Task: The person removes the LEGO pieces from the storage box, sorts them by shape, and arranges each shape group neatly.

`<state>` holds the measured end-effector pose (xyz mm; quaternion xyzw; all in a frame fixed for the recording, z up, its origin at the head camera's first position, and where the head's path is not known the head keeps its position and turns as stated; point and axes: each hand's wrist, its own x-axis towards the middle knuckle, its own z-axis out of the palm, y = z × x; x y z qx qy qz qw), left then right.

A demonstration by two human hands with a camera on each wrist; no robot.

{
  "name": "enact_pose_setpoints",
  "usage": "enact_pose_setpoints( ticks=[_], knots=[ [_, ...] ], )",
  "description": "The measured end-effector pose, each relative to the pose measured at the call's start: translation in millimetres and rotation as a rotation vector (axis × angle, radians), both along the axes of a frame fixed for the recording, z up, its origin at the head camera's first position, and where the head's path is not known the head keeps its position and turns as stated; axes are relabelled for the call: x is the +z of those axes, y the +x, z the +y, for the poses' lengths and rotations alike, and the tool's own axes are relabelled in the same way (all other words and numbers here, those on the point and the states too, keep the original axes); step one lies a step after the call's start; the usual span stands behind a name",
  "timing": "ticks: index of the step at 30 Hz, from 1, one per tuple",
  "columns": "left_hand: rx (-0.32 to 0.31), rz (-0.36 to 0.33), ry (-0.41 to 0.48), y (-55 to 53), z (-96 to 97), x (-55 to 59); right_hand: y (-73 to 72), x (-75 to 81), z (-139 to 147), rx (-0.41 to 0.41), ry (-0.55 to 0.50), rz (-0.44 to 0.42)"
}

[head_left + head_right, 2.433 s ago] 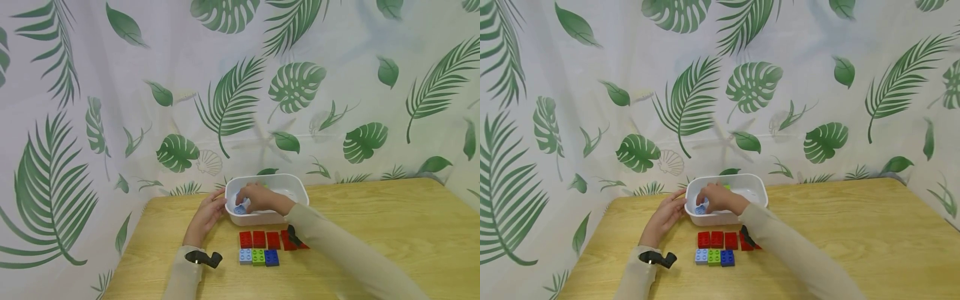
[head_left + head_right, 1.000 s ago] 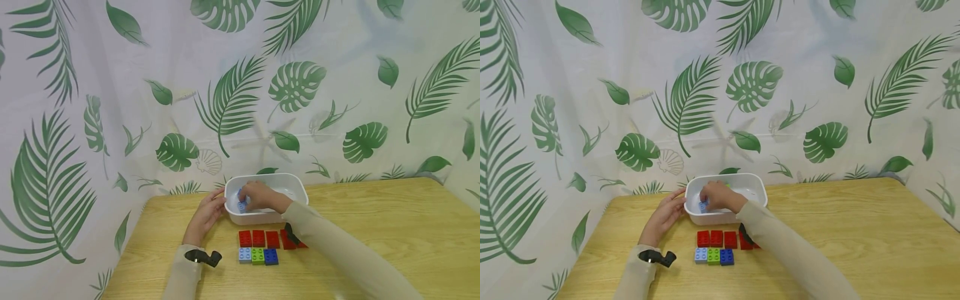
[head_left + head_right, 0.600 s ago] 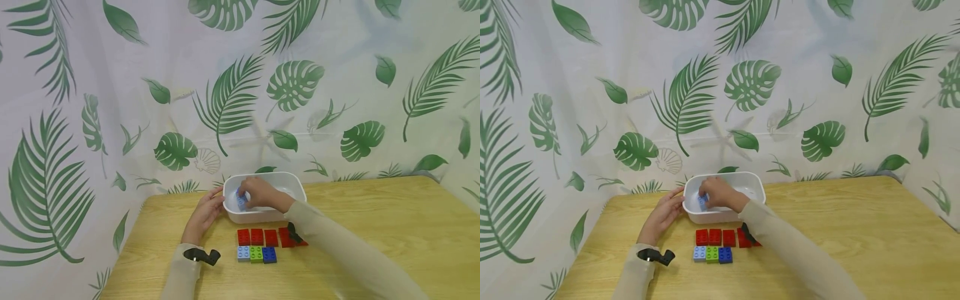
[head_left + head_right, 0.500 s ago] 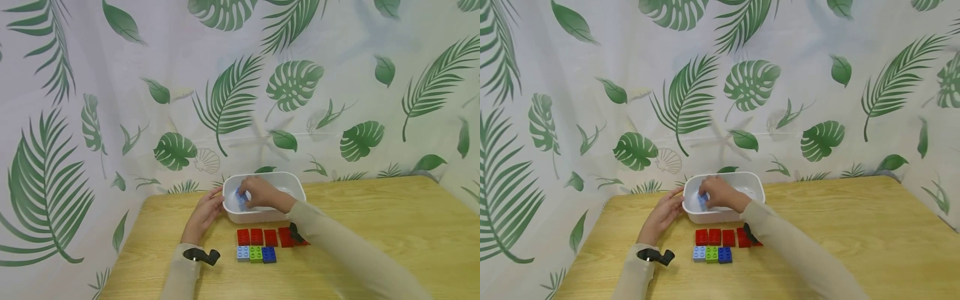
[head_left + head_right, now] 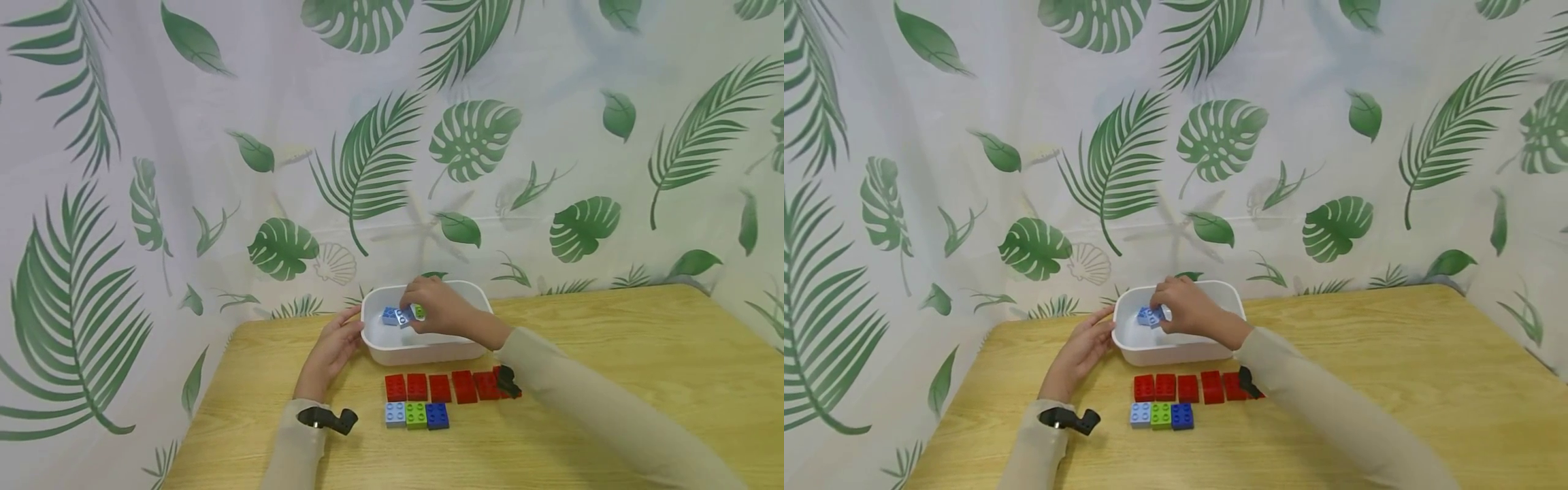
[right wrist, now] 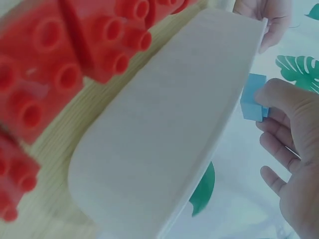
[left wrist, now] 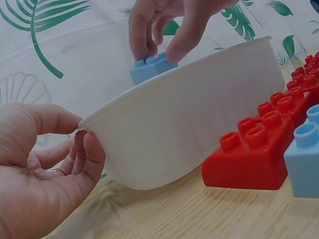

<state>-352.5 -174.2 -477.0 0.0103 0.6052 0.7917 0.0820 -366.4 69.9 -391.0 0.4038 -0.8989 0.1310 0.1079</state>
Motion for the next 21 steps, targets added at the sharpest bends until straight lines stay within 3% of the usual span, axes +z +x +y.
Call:
enact_pose_setpoints(
  ticks=[21],
  knots=[
    [0.014,-0.023,-0.023,1.7,2.3,1.0,50.8,1.5,58.4,0.082,-0.005,0.075]
  ],
)
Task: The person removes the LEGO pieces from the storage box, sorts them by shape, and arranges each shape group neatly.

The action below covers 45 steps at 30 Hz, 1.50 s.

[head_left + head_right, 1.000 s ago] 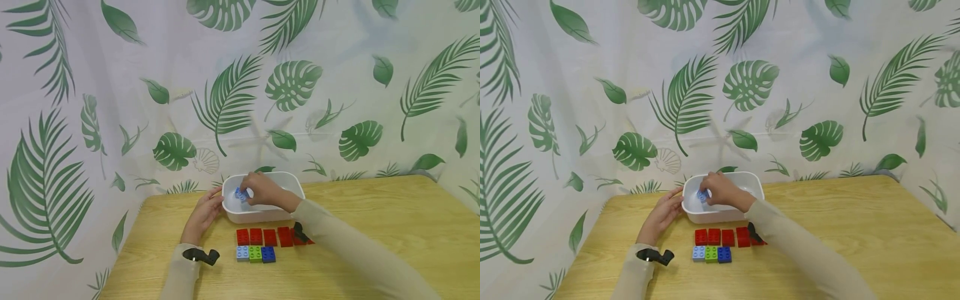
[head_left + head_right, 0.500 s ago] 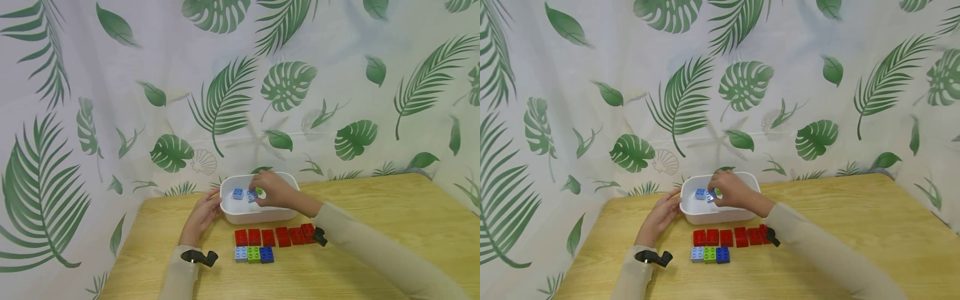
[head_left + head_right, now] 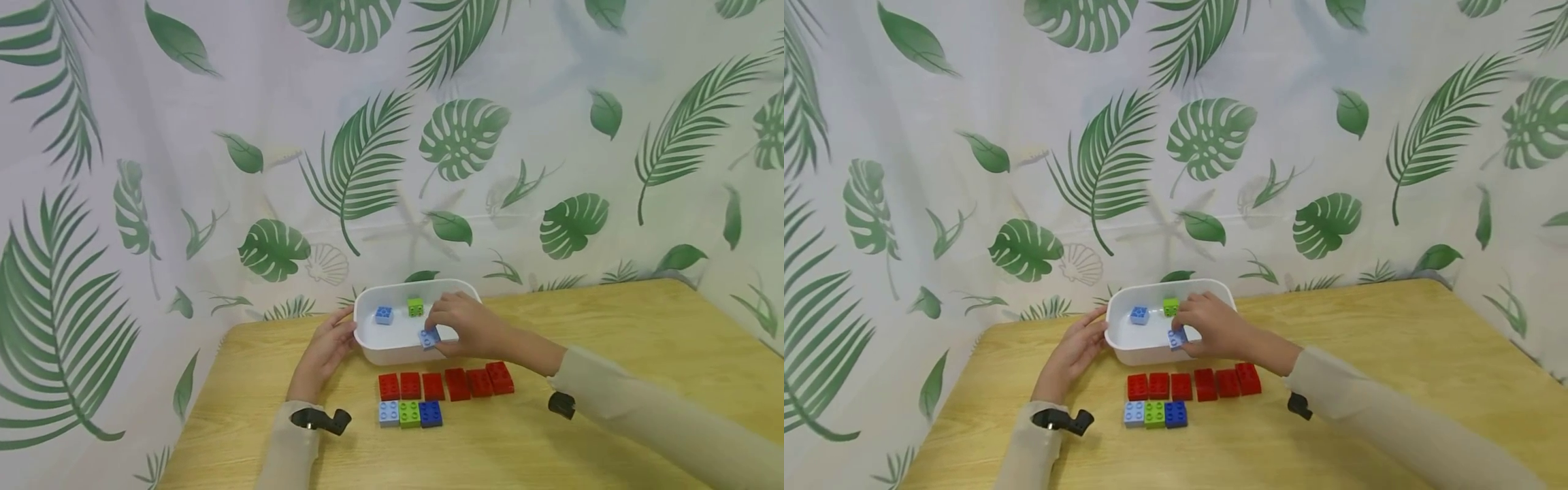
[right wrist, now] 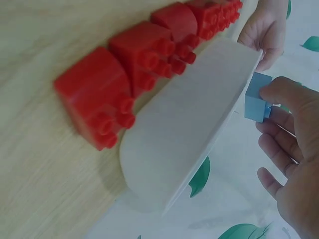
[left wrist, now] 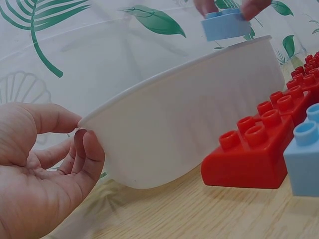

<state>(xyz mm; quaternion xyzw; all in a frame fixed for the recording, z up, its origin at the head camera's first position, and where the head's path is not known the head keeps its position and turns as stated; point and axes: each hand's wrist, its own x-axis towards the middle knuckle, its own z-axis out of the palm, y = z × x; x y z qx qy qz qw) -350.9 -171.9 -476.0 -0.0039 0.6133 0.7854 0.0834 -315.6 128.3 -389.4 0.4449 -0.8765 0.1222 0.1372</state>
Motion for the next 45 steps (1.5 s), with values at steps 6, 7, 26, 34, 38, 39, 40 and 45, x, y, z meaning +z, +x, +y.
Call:
enact_pose_setpoints(
  ticks=[6,7,26,34,38,39,40,45],
  knots=[
    [-0.007,-0.004,-0.003,-1.5,-1.0,1.0,13.2,-1.9,9.9,0.016,0.013,-0.008],
    [-0.008,-0.006,0.000,-1.5,-1.0,0.9,15.6,-2.2,11.2,0.012,0.017,-0.017],
    [-0.005,-0.020,0.001,0.1,0.4,2.1,41.8,-7.4,29.4,0.072,0.052,-0.085],
    [-0.018,-0.021,0.003,-1.1,-0.2,1.0,53.4,-12.9,30.7,0.087,0.095,-0.115],
    [-0.016,-0.027,0.009,-1.8,-0.7,0.6,56.7,-18.0,29.8,0.103,0.085,-0.133],
    [-0.012,-0.030,0.009,-2.1,-0.9,0.6,57.2,-19.3,29.4,0.106,0.081,-0.136],
    [-0.012,-0.029,0.006,-2.4,-1.0,0.4,57.6,-20.7,29.0,0.108,0.078,-0.139],
    [-0.005,-0.035,0.003,-3.7,-1.5,0.0,58.9,-26.9,26.7,0.109,0.090,-0.137]
  ],
)
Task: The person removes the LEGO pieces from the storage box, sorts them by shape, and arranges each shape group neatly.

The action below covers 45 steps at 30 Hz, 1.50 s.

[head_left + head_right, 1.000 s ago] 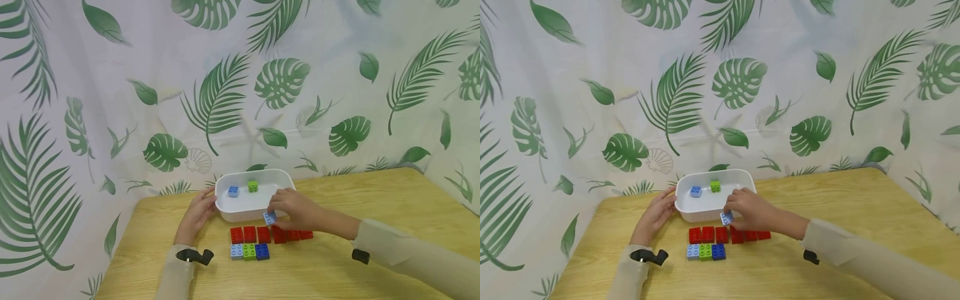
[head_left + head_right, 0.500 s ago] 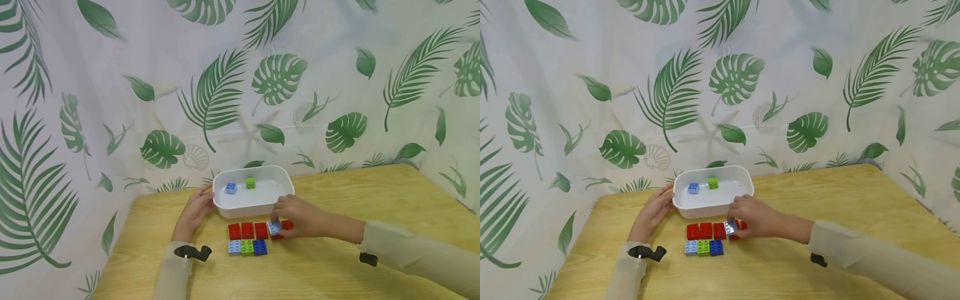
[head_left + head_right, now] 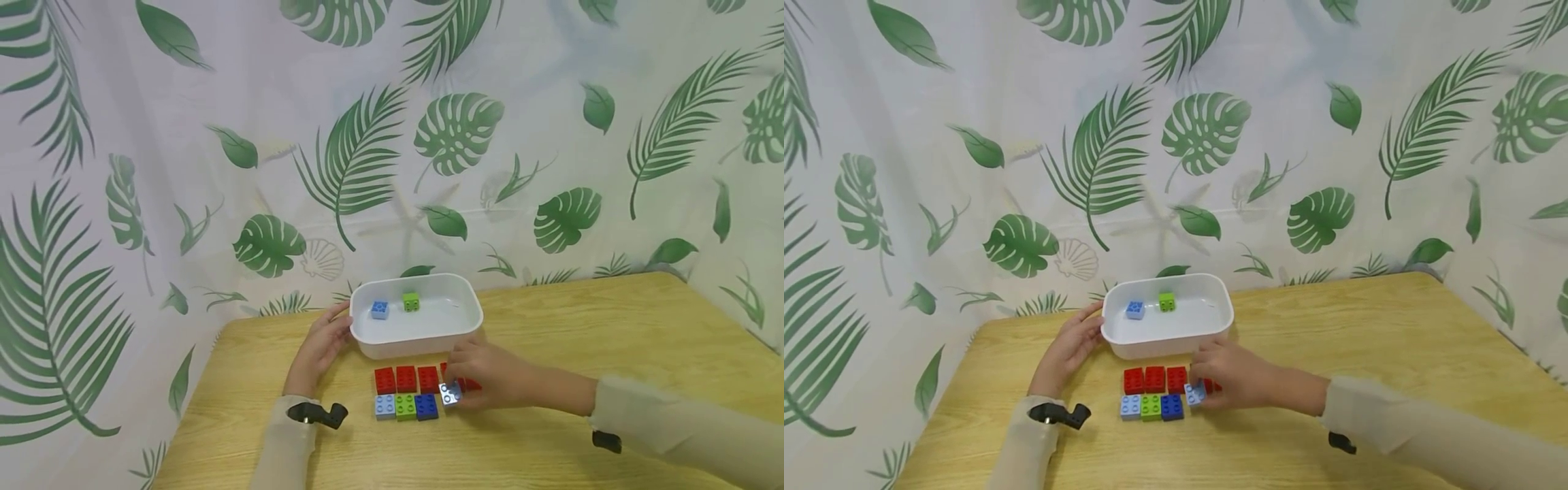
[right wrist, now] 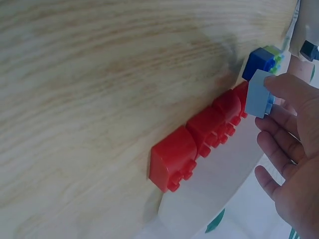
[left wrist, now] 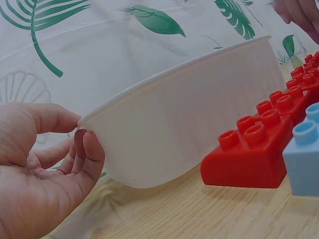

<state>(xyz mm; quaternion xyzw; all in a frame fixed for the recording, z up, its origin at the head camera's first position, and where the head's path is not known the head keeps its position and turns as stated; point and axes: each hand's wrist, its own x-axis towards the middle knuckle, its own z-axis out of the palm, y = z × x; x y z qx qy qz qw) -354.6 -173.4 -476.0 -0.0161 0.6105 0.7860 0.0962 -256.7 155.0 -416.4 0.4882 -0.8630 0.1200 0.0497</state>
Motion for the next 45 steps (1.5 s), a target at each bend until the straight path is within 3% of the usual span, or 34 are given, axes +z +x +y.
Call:
enact_pose_setpoints(
  ticks=[13,30,45],
  knots=[
    [0.002,0.003,0.005,3.0,0.8,3.3,3.5,-5.7,-4.7,0.057,0.023,0.048],
    [0.001,-0.002,0.008,2.3,0.1,1.8,2.3,-16.3,-6.5,0.055,0.019,-0.005],
    [-0.028,0.069,0.020,5.0,-3.1,-0.3,1.5,-17.3,-6.1,0.049,0.018,0.005]
  ],
)
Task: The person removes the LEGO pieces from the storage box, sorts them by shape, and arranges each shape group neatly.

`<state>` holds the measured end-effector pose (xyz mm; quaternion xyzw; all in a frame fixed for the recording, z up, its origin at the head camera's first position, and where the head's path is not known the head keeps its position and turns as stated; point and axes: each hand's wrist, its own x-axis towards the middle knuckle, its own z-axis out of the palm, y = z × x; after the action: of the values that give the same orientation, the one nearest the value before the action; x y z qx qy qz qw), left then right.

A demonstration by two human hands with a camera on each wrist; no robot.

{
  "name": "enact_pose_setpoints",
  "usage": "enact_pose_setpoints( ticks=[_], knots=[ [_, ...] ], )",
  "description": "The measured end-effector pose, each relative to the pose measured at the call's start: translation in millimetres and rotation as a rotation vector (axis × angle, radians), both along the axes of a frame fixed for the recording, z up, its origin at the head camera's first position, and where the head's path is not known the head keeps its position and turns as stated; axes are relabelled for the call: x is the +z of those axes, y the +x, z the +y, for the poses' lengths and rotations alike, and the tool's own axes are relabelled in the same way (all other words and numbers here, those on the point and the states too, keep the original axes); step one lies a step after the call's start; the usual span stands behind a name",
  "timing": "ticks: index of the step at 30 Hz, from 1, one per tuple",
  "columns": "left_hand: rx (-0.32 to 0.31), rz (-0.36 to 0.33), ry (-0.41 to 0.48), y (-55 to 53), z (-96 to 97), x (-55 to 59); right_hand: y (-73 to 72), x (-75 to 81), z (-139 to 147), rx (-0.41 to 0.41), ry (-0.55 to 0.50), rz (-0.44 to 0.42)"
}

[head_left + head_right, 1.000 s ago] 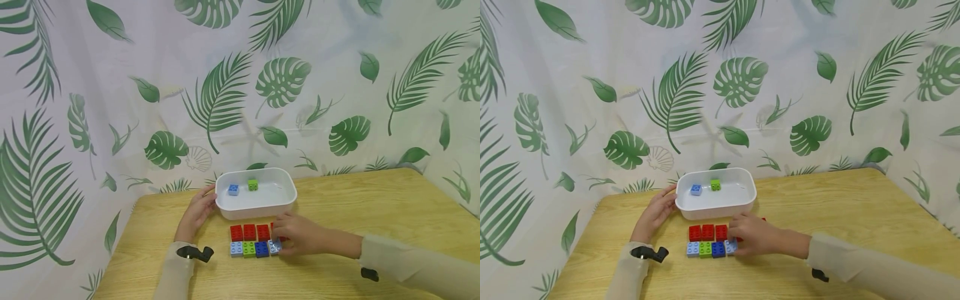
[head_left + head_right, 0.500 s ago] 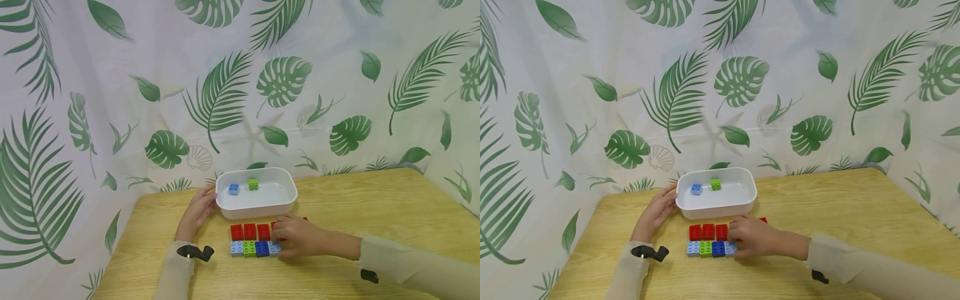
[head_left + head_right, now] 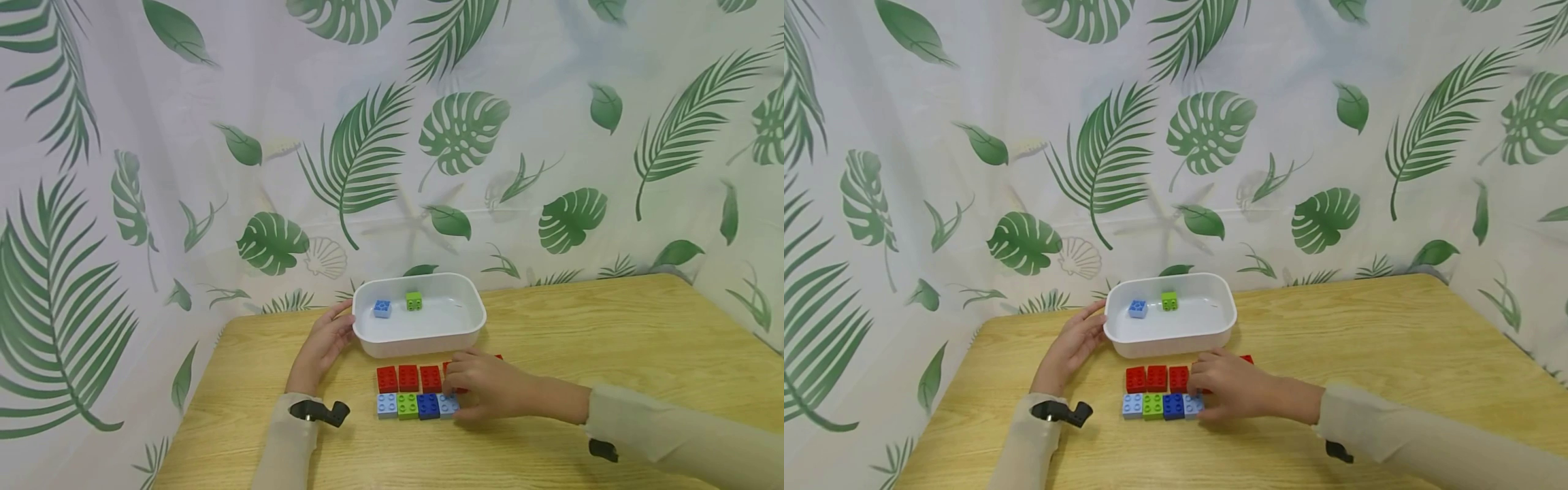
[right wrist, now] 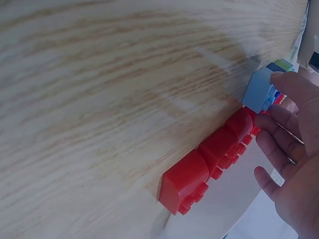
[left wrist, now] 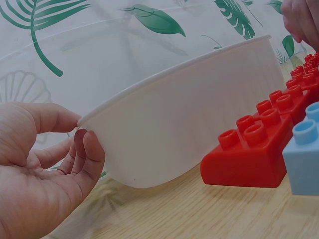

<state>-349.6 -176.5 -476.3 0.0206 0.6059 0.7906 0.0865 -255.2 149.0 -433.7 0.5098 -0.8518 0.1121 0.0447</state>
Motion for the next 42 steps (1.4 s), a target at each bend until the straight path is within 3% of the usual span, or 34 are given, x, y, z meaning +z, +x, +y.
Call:
enact_pose_setpoints(
  ticks=[7,14,19,27,33,42],
  knots=[
    [0.027,-0.062,-0.022,-2.8,2.5,1.4,-2.3,9.2,-3.1,-0.014,-0.008,-0.022],
    [0.037,-0.069,-0.016,-2.6,2.5,2.0,-14.1,24.6,-7.7,-0.022,-0.031,0.042],
    [0.032,-0.068,-0.013,-1.7,2.1,2.8,-30.7,38.0,-12.6,-0.039,-0.040,0.133],
    [0.022,-0.067,-0.019,-2.6,2.9,3.0,-63.5,57.8,-21.5,-0.068,-0.011,0.204],
    [0.028,-0.063,-0.005,-3.8,2.1,1.8,-90.6,61.0,-29.9,-0.109,0.047,0.220],
    [0.034,-0.057,0.008,-3.6,2.2,0.5,-115.7,54.1,-44.4,-0.138,0.111,0.204]
  ],
)
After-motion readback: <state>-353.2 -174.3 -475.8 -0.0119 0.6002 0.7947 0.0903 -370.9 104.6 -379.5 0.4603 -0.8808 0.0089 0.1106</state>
